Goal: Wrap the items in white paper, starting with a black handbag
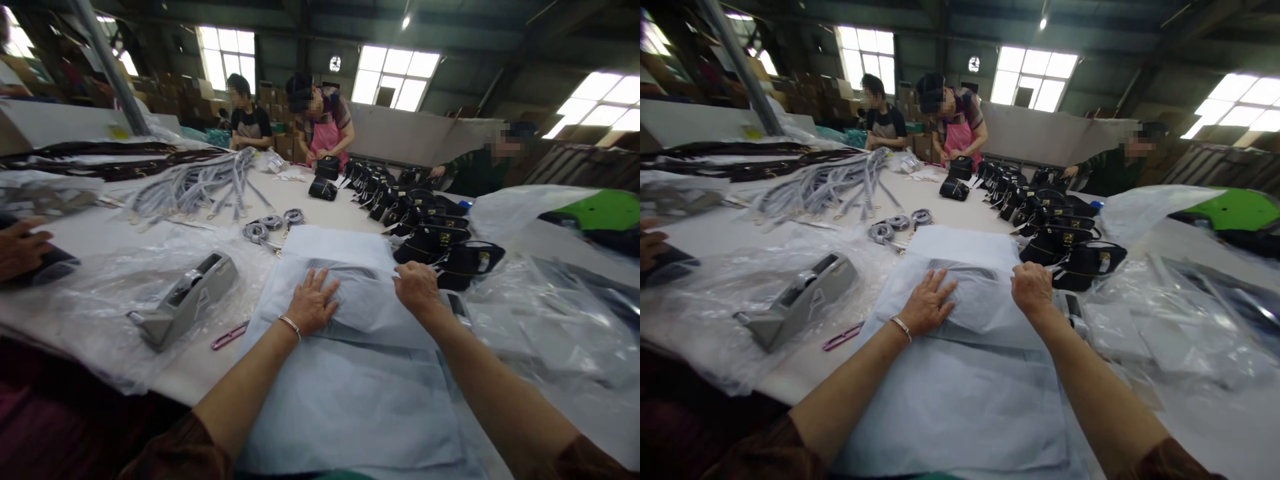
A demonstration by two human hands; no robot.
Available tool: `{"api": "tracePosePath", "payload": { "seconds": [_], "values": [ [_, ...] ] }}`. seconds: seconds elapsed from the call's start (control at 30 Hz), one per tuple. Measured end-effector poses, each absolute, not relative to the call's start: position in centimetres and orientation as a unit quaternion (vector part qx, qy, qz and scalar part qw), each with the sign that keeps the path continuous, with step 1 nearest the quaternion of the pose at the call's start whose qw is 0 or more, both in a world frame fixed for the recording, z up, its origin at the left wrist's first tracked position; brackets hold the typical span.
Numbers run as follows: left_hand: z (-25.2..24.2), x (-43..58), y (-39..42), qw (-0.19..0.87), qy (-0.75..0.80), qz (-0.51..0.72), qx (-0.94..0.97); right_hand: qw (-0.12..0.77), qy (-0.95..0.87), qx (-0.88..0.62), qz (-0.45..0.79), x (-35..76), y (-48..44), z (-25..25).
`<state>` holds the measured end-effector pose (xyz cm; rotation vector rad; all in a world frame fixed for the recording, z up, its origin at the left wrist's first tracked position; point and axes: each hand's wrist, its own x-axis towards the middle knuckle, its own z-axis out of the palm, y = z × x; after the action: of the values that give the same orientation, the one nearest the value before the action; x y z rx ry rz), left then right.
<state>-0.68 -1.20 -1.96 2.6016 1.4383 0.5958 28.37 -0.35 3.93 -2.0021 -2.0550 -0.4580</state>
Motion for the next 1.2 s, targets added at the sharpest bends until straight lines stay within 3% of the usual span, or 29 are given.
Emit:
{"api": "tracePosePath", "payload": {
  "seconds": [0.13, 0.23, 0.47, 0.67, 0.8, 0.93, 1.2],
  "values": [
    [-2.1, -0.7, -1.1, 0.062, 0.472, 0.204, 0.855, 0.239, -0.813, -0.525, -0.08, 22.5, -1.7, 3.7],
    [-2.1, -0.7, -1.1, 0.074, 0.473, 0.206, 0.853, 0.211, -0.869, -0.448, -0.001, 18.3, -1.9, 1.7],
    [-2.3, -0.8, -1.0, 0.092, 0.493, 0.238, 0.832, 0.127, -0.784, -0.608, 0.009, 17.3, -1.1, -1.1],
    [0.5, -0.9, -0.5, 0.107, 0.505, 0.165, 0.84, 0.112, -0.782, -0.613, 0.004, 17.4, -1.2, -0.8],
    [2.0, -0.6, 0.7, 0.072, 0.405, 0.146, 0.9, 0.116, -0.786, -0.607, 0.008, 17.5, -1.3, -0.9],
    [0.6, -0.7, 1.9, 0.061, 0.338, 0.135, 0.93, 0.109, -0.804, -0.584, 0.017, 18.5, -2.0, -1.5],
    [-0.7, -0.8, 1.8, 0.074, 0.387, 0.119, 0.911, 0.099, -0.798, -0.594, 0.03, 22.2, -3.1, -2.0]
  ]
}}
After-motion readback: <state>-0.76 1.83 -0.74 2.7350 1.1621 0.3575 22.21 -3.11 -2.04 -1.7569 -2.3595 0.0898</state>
